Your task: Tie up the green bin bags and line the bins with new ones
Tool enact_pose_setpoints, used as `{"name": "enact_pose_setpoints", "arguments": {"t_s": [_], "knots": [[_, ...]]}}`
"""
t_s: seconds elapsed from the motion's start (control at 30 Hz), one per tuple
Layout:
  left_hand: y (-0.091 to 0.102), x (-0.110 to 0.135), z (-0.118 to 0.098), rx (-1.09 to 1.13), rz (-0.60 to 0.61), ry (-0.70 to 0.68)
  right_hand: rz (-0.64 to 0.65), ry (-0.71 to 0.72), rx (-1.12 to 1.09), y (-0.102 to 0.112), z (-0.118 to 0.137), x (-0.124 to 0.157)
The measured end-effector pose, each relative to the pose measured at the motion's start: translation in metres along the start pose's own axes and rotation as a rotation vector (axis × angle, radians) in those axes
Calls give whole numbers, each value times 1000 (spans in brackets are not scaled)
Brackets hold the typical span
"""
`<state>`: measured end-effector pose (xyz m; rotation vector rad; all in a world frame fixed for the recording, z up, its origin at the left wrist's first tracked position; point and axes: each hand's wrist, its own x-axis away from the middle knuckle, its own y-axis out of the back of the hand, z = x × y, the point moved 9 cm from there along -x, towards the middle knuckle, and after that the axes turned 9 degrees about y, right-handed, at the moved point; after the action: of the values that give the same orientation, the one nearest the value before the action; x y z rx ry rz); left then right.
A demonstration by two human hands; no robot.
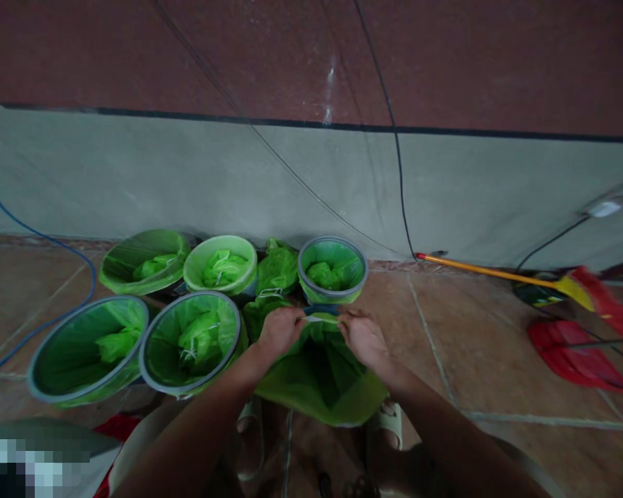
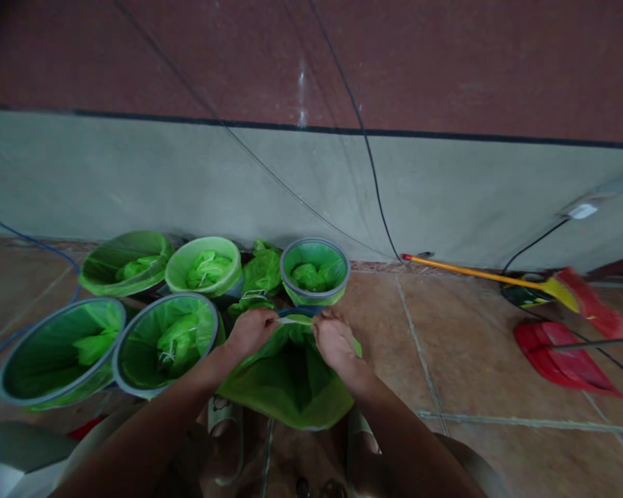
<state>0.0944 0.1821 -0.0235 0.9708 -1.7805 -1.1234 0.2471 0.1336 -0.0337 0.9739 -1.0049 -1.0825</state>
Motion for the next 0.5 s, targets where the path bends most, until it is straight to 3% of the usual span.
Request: {"name": "enact_pose_setpoints", "arguments": {"t_s": [0.1,0.33,0.5], "knots": [[0,0,-1,-19,-19,-4,28,-58,5,-1,-6,1],[-11,-4,16,-29,6,75,-53,-111,-166,3,-26,0],[-10,-8,23,-13,44,111,-132,-42,-195,4,-25,0]]}}
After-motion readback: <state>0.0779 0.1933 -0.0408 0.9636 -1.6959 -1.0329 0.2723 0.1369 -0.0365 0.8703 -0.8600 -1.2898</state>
